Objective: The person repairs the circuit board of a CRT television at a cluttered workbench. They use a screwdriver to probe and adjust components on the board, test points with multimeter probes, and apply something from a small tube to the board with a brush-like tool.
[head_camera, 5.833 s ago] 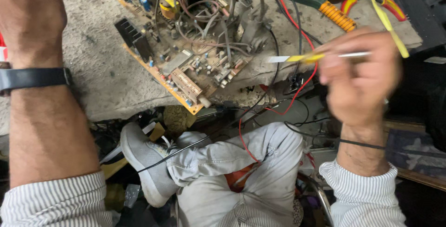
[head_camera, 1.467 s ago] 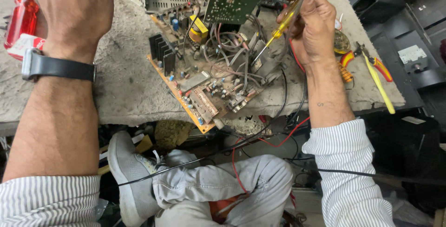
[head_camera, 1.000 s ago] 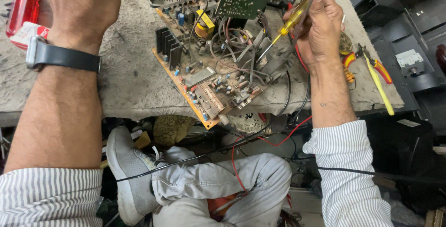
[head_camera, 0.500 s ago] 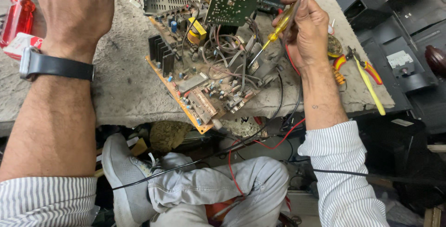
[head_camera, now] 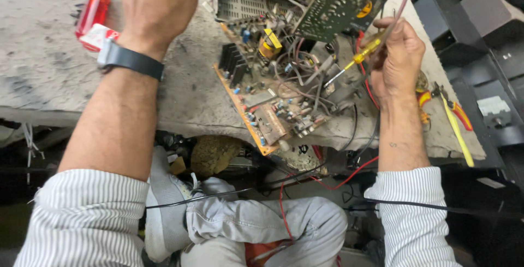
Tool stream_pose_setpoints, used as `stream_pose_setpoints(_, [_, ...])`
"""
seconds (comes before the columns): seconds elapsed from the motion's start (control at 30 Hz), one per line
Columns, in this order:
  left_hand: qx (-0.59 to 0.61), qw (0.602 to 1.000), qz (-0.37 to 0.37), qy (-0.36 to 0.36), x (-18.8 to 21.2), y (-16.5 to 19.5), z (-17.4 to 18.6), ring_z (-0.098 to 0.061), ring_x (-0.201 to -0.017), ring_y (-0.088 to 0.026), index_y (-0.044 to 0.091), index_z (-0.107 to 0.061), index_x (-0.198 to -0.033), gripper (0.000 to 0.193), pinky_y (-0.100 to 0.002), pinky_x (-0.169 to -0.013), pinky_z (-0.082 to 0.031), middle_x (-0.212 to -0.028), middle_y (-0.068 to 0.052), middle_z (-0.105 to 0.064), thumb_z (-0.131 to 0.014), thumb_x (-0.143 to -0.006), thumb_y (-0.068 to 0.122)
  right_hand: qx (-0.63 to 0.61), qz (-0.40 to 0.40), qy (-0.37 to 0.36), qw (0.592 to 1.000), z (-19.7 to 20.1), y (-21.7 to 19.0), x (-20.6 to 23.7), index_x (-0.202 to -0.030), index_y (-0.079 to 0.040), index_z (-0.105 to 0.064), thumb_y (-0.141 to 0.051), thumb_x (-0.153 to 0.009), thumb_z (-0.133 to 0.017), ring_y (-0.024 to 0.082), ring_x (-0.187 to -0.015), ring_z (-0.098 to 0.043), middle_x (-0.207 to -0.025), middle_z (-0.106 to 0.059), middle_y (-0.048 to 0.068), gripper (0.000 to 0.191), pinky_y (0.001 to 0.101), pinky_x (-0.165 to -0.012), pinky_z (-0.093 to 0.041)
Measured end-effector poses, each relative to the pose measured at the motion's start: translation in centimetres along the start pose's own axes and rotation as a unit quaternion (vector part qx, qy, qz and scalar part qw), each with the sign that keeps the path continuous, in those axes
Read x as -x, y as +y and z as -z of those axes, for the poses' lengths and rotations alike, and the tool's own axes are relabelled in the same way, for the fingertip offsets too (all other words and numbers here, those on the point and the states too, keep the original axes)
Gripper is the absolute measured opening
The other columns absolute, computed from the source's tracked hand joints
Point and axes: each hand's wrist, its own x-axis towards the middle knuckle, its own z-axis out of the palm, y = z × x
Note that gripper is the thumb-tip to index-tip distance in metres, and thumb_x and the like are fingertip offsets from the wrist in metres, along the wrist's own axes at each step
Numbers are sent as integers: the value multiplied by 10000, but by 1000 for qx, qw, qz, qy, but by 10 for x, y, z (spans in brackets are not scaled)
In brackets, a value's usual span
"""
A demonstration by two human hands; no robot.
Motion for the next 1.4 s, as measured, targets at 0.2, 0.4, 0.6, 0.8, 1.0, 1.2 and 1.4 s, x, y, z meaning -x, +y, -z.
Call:
stream_pose_setpoints(0.2, [74, 995, 59, -38, -5, 4, 5, -657, -740, -423, 45, -692, -1007, 144, -515, -612, -481, -830, -191, -688, -663, -1050, 179, 19, 0, 19, 1000, 8, 11, -5, -1165, -14, -659, -484, -1040, -731, 120, -677, -602, -828, -651, 46, 491, 258, -612, -484])
stream_pose_setpoints(0.4, [70, 983, 160, -50, -17, 7, 6, -625, -740, -494, 36, -554, -967, 263, -593, -643, -455, -756, -248, -654, -581, -1117, 250, 53, 12, 42, 998, 4, 10, -11, -1159, 0, -677, -465, -1068, -658, 98, -642, -553, -793, -617, 16, 474, 245, -573, -416])
stream_pose_setpoints(0.6, [92, 968, 225, -63, -28, 13, 17, -645, -720, -496, 33, -595, -993, 299, -609, -635, -472, -742, -250, -670, -554, -1068, 320, 24, -12, 48, 998, -1, 4, -12, -1125, -15, -666, -487, -986, -691, 104, -605, -577, -773, -666, 51, 492, 226, -537, -404])
stream_pose_setpoints(0.8, [66, 970, 207, -107, -27, 18, 21, -647, -714, -492, 43, -606, -959, 357, -613, -624, -470, -746, -252, -675, -536, -1082, 371, 38, -12, 59, 997, 5, 11, -10, -1099, -5, -700, -539, -957, -736, 67, -589, -484, -725, -524, -34, 553, 234, -521, -380])
stream_pose_setpoints(1.0, [58, 978, 172, -102, -19, 17, 20, -628, -709, -496, 34, -617, -1008, 346, -608, -610, -440, -755, -250, -664, -567, -1144, 348, 69, -21, 61, 995, 11, 12, -2, -1053, -30, -698, -589, -920, -722, 71, -579, -495, -716, -559, -22, 575, 231, -515, -376])
stream_pose_setpoints(1.2, [65, 983, 140, -94, -13, 14, 20, -639, -736, -467, 51, -655, -1036, 293, -588, -635, -447, -776, -213, -680, -628, -1149, 320, 36, -15, 35, 999, 4, 9, 3, -1020, -36, -674, -572, -945, -759, 75, -544, -473, -674, -516, -24, 547, 251, -497, -360])
stream_pose_setpoints(1.4, [86, 996, 26, -19, -9, 11, 20, -646, -738, -416, 17, -681, -1027, 114, -514, -604, -459, -868, -176, -716, -681, -1014, 130, 52, 6, 45, 998, 1, 1, 10, -1081, -17, -700, -582, -983, -750, 76, -603, -509, -742, -573, -1, 576, 230, -533, -363])
